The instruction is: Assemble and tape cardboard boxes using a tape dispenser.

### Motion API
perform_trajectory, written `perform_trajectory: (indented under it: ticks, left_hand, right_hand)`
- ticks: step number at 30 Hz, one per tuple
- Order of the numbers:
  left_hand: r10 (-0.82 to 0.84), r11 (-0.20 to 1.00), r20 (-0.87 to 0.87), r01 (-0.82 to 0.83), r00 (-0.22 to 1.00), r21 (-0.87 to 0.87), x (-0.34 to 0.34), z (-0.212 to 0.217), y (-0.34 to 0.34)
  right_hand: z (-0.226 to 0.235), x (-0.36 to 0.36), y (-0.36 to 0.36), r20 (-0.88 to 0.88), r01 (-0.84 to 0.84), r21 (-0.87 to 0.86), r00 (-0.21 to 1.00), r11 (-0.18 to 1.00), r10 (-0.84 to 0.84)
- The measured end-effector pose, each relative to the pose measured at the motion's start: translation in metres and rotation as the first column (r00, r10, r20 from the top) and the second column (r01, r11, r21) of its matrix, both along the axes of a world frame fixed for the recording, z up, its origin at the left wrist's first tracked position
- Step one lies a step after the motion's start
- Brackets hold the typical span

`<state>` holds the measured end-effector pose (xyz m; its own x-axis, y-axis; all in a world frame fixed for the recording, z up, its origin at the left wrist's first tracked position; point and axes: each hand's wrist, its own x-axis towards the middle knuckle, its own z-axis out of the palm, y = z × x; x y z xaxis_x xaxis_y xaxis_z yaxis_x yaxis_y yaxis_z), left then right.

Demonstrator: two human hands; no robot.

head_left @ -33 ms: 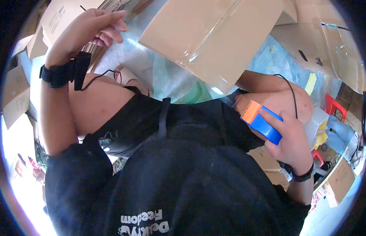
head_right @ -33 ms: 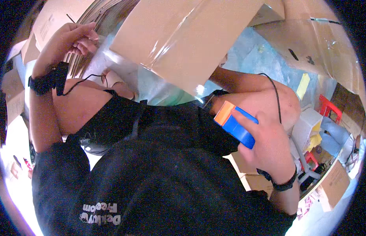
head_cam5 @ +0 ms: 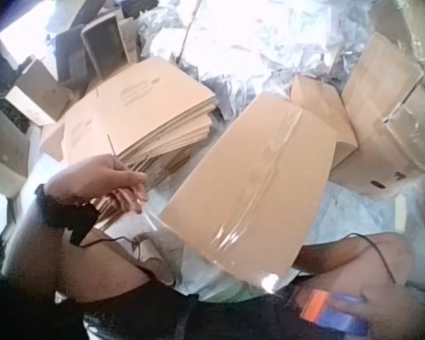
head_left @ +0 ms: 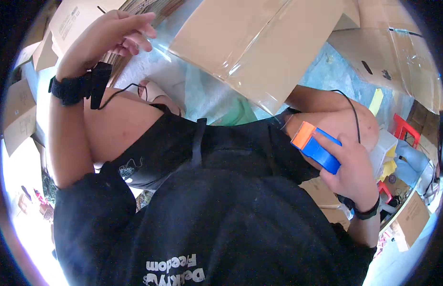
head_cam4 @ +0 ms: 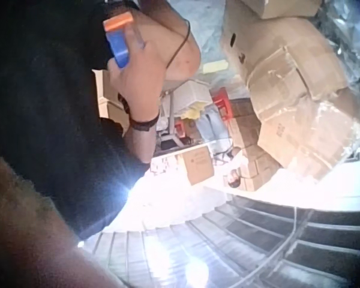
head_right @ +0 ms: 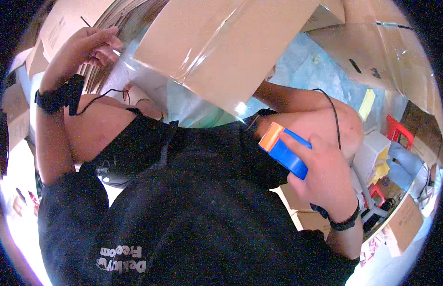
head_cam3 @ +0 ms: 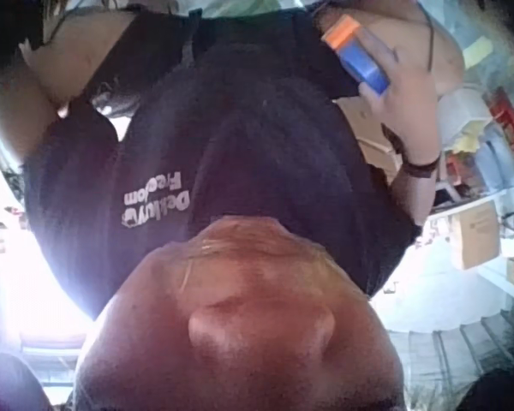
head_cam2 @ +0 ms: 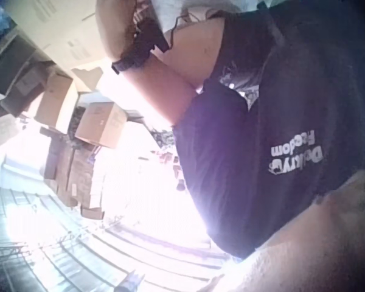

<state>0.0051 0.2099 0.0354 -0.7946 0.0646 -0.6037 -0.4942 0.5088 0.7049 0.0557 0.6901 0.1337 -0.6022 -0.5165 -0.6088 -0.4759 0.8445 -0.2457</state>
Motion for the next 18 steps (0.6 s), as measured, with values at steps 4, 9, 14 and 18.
perform_trajectory:
  ticks: [4,9,14,18]
  left_hand:
    - [-0.075,0.995,0.109,0.081,0.991,-0.060,-0.005,-0.006,0.009]
    - [-0.291,0.956,0.088,0.293,0.953,-0.012,-0.003,-0.004,0.048]
    - [-0.244,0.959,0.059,0.250,0.968,-0.133,-0.016,-0.031,0.086]
    - [-0.084,0.964,-0.060,0.066,0.995,-0.256,-0.023,-0.061,0.077]
  right_hand:
    - [-0.012,-0.009,-0.008,-0.062,-0.080,-0.120,0.995,0.989,0.073]
    - [-0.041,-0.037,-0.046,0.050,-0.196,-0.094,0.978,0.976,0.201]
    - [-0.074,-0.059,-0.084,0.106,-0.322,0.017,0.942,0.946,0.319]
    - [-0.091,-0.057,-0.103,0.162,-0.430,-0.014,0.890,0.903,0.426]
